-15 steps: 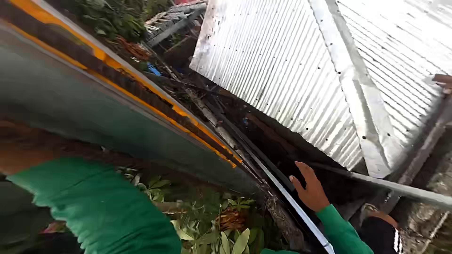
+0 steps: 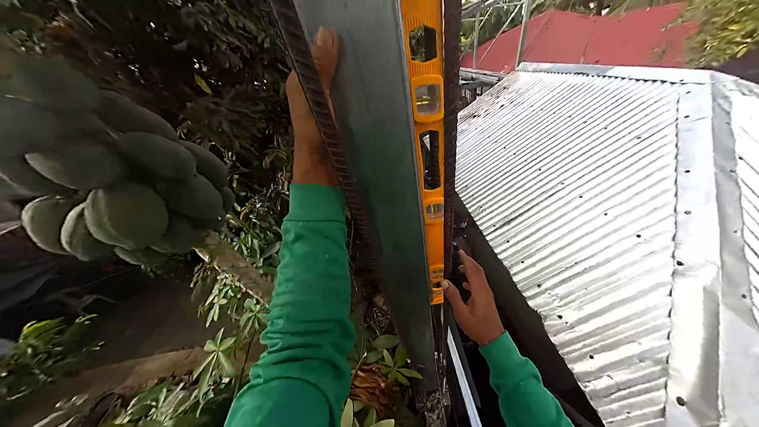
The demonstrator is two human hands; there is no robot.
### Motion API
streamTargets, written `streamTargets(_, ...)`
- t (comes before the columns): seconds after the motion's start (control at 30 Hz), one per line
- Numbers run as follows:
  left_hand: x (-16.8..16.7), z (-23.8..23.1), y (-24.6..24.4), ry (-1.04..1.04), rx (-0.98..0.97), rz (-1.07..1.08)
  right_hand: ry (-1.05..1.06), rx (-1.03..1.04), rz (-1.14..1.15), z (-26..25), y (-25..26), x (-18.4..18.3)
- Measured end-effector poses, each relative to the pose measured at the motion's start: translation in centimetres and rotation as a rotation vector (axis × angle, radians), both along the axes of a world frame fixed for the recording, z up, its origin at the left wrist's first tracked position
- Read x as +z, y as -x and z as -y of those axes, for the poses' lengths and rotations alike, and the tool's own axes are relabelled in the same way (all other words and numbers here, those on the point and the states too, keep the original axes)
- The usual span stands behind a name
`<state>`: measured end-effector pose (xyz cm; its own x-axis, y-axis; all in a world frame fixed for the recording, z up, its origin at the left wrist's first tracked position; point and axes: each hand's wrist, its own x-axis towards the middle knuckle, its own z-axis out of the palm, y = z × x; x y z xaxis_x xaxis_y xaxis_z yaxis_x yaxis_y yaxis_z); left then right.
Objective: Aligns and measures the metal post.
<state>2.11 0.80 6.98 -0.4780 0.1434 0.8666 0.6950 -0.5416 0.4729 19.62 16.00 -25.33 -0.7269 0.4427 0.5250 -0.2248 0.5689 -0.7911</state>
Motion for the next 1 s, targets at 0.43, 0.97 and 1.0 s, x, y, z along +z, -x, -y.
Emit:
streamTargets(0.43, 0.0, -0.2, 2.0, 0.059, 0.08, 0.058, -0.021, -0.044, 0.029, 1.6, 1.1, -1.6)
streamTargets(0.97, 0.1, -0.8, 1.4, 0.041, 0.1, 0.055, -0.023, -0.048, 0.062, 1.3, 0.6, -2.2)
streamTargets(1.0, 0.1, -0.8, 1.4, 0.04, 0.105, 0.064, -0.023, -0.047, 0.065, 1.2, 0.5, -2.1)
